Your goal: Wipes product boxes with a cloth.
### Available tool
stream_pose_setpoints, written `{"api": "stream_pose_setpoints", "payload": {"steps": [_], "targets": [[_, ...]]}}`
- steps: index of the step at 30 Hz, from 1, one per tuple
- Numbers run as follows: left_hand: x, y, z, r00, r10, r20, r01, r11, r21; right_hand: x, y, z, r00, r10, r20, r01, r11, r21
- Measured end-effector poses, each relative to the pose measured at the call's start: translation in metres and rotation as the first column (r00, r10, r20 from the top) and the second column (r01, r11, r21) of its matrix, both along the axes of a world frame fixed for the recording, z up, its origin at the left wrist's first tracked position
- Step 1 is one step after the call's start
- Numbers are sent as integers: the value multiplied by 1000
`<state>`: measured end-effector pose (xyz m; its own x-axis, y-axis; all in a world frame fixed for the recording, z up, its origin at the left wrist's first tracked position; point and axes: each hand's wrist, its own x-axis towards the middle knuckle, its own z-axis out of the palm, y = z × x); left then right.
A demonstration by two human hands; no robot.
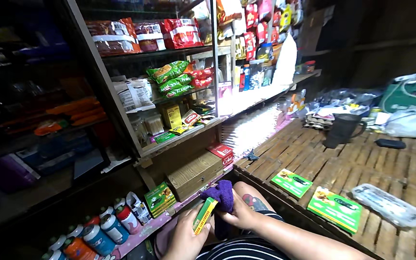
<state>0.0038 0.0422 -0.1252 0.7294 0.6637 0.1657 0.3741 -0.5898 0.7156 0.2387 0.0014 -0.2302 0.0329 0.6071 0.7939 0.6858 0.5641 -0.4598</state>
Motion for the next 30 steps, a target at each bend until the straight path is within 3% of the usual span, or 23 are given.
{"api": "stream_pose_setpoints", "payload": {"steps": [16,23,30], "targets": [[-1,-3,-5,996,-14,90,7,997,73,-1,-10,4,1000,2,11,-2,1000,3],[0,2,-9,1000,24,14,-26,994,111,-8,-10,4,999,23,35,-22,999,-28],[4,7,-13,985,68,-160,-33,977,210,-17,-20,12,985,152,78,-152,988,-8]]}}
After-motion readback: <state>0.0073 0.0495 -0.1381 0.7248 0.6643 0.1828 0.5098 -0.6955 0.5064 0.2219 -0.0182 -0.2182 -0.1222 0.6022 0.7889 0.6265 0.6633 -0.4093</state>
